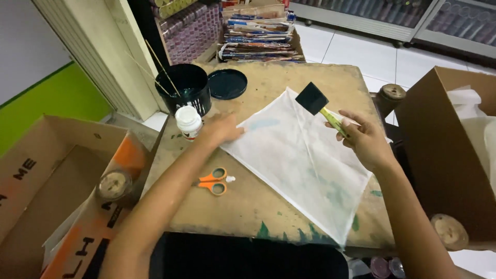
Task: Assembling and decorating a kite by gluing paper to a frame and painting a design.
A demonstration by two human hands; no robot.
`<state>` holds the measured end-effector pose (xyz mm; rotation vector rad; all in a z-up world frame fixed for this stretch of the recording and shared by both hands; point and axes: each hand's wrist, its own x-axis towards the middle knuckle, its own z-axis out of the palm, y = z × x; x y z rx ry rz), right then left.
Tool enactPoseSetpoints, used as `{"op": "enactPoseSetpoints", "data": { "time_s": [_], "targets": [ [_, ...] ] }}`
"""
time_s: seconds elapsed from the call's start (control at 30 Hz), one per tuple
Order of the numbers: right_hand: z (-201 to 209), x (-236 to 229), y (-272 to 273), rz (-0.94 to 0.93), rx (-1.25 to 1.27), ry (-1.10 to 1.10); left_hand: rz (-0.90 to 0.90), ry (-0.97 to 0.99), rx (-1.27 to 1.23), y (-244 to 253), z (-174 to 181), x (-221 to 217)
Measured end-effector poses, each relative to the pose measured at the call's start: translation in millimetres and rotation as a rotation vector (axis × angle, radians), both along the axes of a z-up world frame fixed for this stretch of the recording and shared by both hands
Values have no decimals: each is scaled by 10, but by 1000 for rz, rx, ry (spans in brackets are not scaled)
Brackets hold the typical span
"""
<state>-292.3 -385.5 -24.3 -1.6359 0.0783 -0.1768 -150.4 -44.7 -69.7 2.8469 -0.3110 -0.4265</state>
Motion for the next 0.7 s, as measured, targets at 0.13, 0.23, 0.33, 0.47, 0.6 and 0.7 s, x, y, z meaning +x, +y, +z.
{"op": "enactPoseSetpoints", "data": {
  "time_s": [0.13, 0.23, 0.33, 0.47, 0.6, 0.7],
  "targets": [
    [-134, 21, -162, -14, -214, -24, -111, 48, 87, 116, 138, -170],
    [-147, 75, -122, -43, -447, -124, -107, -65, 82, 62, 150, -254],
    [-271, 296, -102, -105, -768, -251, -215, -230, -63, -57, 106, -346],
    [-245, 561, 124, -180, -1048, -317, -426, -235, -173, -158, -1, -337],
    [-311, 858, 274, -252, -1258, -419, -515, -288, -269, -236, -50, -242],
    [-379, 979, 391, -227, -1257, -398, -526, -308, -257, -329, -99, -191]
  ]
}}
